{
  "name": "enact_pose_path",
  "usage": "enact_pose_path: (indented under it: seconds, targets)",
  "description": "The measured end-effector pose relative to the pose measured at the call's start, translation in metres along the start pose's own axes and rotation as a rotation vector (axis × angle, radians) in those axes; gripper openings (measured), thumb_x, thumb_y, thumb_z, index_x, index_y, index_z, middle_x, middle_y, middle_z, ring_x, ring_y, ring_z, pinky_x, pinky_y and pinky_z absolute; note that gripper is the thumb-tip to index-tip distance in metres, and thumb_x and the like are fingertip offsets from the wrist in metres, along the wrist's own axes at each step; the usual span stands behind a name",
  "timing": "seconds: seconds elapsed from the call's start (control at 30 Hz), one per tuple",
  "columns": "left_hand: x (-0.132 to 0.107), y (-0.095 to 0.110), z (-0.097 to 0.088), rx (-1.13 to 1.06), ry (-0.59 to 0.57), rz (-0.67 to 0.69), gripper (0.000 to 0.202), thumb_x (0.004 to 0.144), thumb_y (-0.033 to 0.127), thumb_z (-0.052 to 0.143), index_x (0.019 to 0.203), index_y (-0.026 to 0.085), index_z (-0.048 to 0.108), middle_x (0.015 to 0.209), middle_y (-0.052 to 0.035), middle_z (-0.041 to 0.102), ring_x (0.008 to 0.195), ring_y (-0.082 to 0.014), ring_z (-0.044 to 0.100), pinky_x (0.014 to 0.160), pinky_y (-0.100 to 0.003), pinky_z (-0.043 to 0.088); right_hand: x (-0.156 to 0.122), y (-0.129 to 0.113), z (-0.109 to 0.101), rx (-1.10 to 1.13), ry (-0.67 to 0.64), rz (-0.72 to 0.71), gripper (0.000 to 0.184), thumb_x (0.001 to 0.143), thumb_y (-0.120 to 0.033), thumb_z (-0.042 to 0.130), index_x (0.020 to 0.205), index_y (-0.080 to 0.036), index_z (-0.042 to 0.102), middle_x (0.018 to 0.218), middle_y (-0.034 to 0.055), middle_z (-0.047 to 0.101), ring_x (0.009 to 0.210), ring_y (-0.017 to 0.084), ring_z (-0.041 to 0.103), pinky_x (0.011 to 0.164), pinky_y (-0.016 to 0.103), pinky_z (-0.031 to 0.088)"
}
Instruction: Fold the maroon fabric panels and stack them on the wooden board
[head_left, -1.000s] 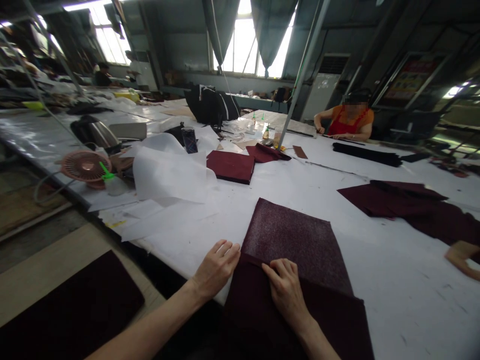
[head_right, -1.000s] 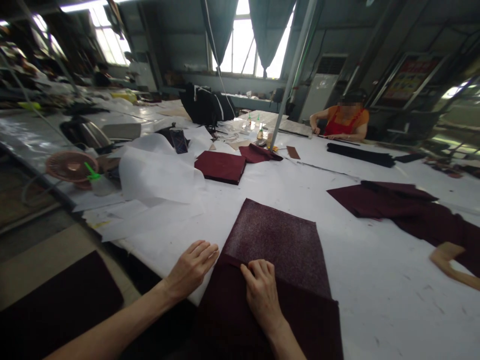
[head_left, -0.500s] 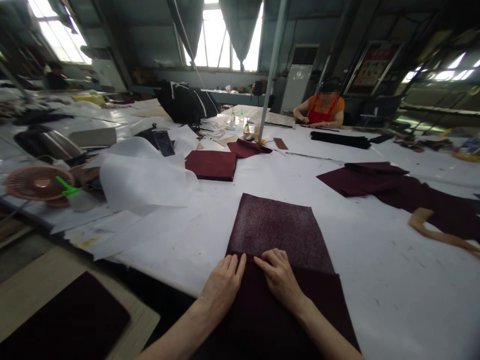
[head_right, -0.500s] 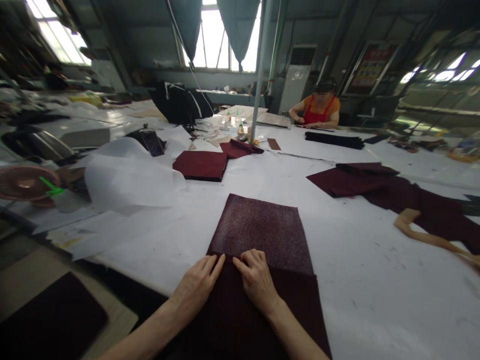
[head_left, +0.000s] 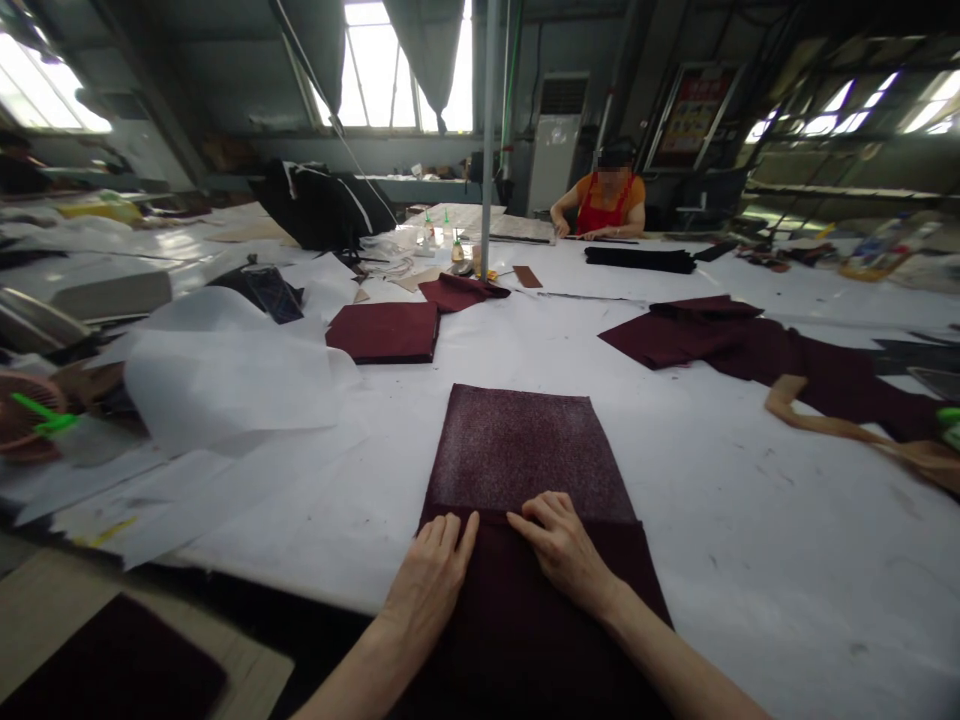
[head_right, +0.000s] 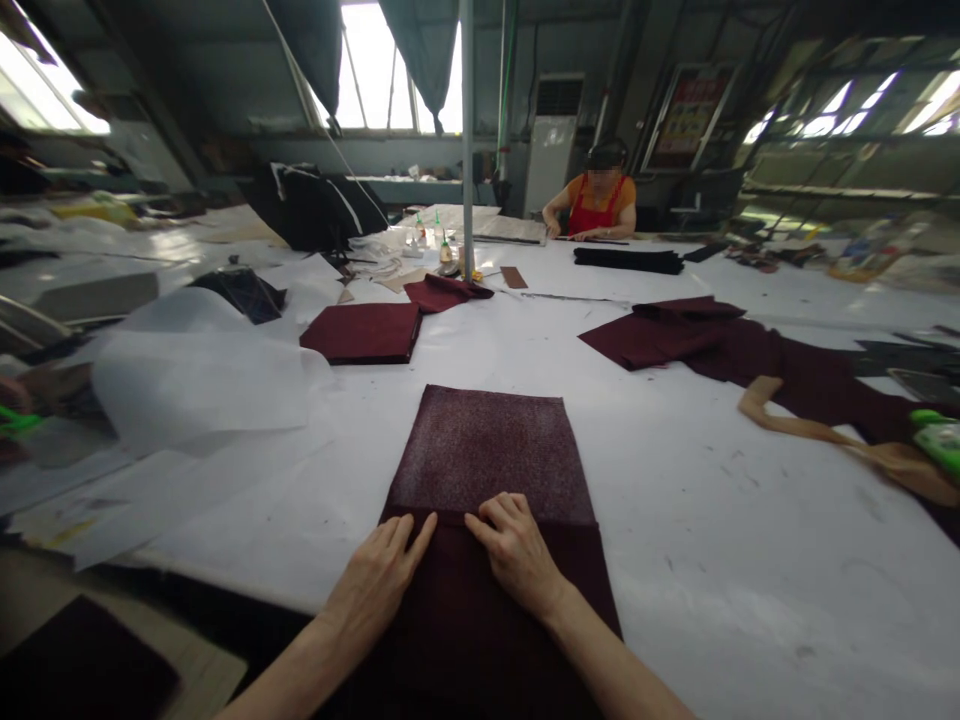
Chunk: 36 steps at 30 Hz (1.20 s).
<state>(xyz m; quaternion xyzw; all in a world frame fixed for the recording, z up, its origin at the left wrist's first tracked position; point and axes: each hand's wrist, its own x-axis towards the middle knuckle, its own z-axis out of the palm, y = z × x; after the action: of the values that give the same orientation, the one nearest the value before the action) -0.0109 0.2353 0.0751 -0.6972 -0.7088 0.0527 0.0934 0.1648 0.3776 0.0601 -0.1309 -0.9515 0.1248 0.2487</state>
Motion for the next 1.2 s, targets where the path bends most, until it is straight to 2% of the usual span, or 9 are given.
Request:
enact_pose_path:
  seconds: [0.17,0.37,0.53,0.6,0.73,0.93,1.0,1.1,1.2]
  targets:
    - [0.004,0.005,0.003,0.006,0.051,0.053,0.055,0.079,-0.002,0.042,0.133,0.008,0.048,0.121,-0.014,0.055,0.109,-0.0246,0.05,0.095,-0.038,0.043,-0.008,0.006,-0.008,-0.017,-0.012,0.005,0.03,0.093,-0.011,0.043,0.117,-0.018,0.061,0.092,0.0075,0.059,0.087,0.02,0.047,0.082,0.039,0.036]
    - [0.014,0.018,-0.005,0.031,-0.019,0.054,0.062,0.082,0.003,0.043,0.142,0.016,0.037,0.095,-0.0098,0.058,0.086,-0.0235,0.055,0.077,-0.04,0.049,-0.017,0.012,-0.018,-0.024,-0.008,0.011,0.03,0.094,-0.012,0.042,0.117,-0.019,0.06,0.093,0.0068,0.059,0.088,0.019,0.048,0.084,0.039,0.034]
    - [0.019,0.022,-0.003,0.008,0.056,0.112,0.056,0.08,-0.001,0.041,0.133,0.012,0.048,0.121,-0.0119,0.055,0.11,-0.0235,0.049,0.095,-0.038,0.043,-0.025,0.017,-0.024,-0.06,-0.017,0.024,0.027,0.093,-0.011,0.045,0.112,-0.02,0.062,0.09,0.0054,0.059,0.086,0.018,0.048,0.083,0.038,0.032]
    - [0.022,0.026,-0.005,0.019,0.042,0.128,0.057,0.079,-0.002,0.042,0.134,0.011,0.047,0.113,-0.0112,0.058,0.103,-0.0225,0.052,0.091,-0.037,0.046,-0.028,0.02,-0.027,-0.074,-0.012,0.024,0.028,0.092,-0.011,0.045,0.112,-0.021,0.062,0.09,0.0052,0.059,0.086,0.018,0.048,0.082,0.038,0.032]
    - [0.027,0.036,-0.013,0.045,-0.016,0.123,0.063,0.08,0.001,0.043,0.141,0.017,0.038,0.093,-0.0075,0.059,0.082,-0.0215,0.055,0.076,-0.038,0.05,-0.035,0.025,-0.032,-0.093,-0.006,0.021,0.028,0.094,-0.013,0.043,0.114,-0.021,0.061,0.089,0.0052,0.059,0.086,0.018,0.048,0.082,0.038,0.032]
    - [0.032,0.045,-0.009,0.03,0.084,0.181,0.056,0.078,-0.002,0.044,0.132,0.011,0.05,0.119,-0.0112,0.057,0.107,-0.0229,0.051,0.093,-0.036,0.045,-0.046,0.033,-0.038,-0.116,0.006,0.031,0.029,0.094,-0.013,0.042,0.115,-0.021,0.061,0.091,0.0047,0.059,0.087,0.018,0.048,0.085,0.04,0.031]
    - [0.035,0.049,-0.01,0.036,0.068,0.191,0.057,0.078,-0.001,0.045,0.134,0.01,0.047,0.109,-0.0105,0.06,0.097,-0.0219,0.054,0.087,-0.035,0.048,-0.05,0.035,-0.042,-0.123,0.0,0.037,0.029,0.094,-0.013,0.041,0.115,-0.021,0.061,0.092,0.0051,0.06,0.088,0.018,0.048,0.085,0.04,0.031]
    - [0.039,0.056,-0.014,0.037,0.02,0.185,0.061,0.08,0.003,0.047,0.14,0.016,0.04,0.093,-0.0071,0.061,0.081,-0.0208,0.056,0.075,-0.036,0.05,-0.055,0.038,-0.047,-0.143,0.0,0.043,0.029,0.094,-0.012,0.042,0.115,-0.021,0.061,0.093,0.0053,0.06,0.088,0.018,0.048,0.084,0.039,0.031]
    - [0.043,0.063,-0.015,0.023,0.045,0.193,0.058,0.08,0.004,0.047,0.137,0.016,0.045,0.101,-0.0088,0.061,0.089,-0.0222,0.056,0.081,-0.038,0.049,-0.06,0.041,-0.051,-0.162,0.007,0.046,0.029,0.093,-0.012,0.043,0.114,-0.021,0.061,0.093,0.005,0.061,0.088,0.018,0.048,0.085,0.039,0.031]
